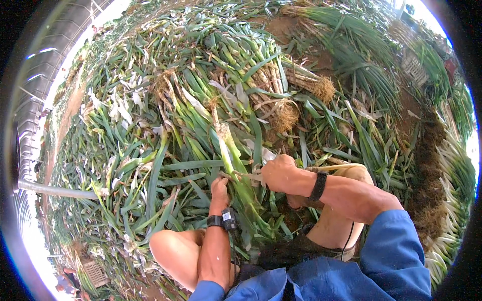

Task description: The person peels the outer layers from leeks by hand, trims the roots and tops using shears, and sets the cleaned leeks aside.

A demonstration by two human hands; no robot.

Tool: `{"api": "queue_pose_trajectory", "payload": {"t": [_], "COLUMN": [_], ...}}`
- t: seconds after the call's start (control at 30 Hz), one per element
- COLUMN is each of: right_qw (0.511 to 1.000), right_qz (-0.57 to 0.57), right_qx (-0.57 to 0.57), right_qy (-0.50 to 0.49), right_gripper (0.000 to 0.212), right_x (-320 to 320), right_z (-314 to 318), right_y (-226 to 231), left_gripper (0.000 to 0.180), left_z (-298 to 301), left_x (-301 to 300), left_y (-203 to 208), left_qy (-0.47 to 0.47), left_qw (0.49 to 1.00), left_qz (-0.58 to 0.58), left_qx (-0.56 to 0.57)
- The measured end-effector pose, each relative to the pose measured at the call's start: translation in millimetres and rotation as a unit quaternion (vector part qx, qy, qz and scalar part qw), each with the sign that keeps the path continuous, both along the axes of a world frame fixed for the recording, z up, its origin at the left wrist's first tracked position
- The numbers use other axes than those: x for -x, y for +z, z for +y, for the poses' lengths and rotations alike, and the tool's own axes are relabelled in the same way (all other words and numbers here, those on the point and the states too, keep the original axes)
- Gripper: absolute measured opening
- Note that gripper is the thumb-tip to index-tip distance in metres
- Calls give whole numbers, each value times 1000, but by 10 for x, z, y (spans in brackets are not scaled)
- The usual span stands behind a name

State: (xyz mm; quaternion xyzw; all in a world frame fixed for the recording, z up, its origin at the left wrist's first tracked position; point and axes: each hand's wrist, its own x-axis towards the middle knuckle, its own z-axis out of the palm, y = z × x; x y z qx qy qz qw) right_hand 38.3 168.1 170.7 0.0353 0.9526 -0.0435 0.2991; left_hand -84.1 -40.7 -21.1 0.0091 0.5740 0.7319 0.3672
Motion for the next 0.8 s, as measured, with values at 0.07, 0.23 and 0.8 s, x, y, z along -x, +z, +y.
{"api": "queue_pose_trajectory", "payload": {"t": [0.07,0.23,0.8], "right_qw": [1000,984,824], "right_qz": [6,140,249], "right_qx": [-5,-1,324], "right_qy": [-13,-113,-393], "right_gripper": [15,17,67], "right_x": [-23,-3,300], "right_z": [77,234,743], "right_y": [-8,-186,-107], "left_gripper": [24,23,21], "left_z": [146,133,-25], "left_x": [-72,-7,-291], "left_y": [115,306,210], "left_qy": [15,29,147], "left_qw": [996,994,983], "left_qz": [-83,-91,-77], "left_qx": [-36,-48,-79]}}
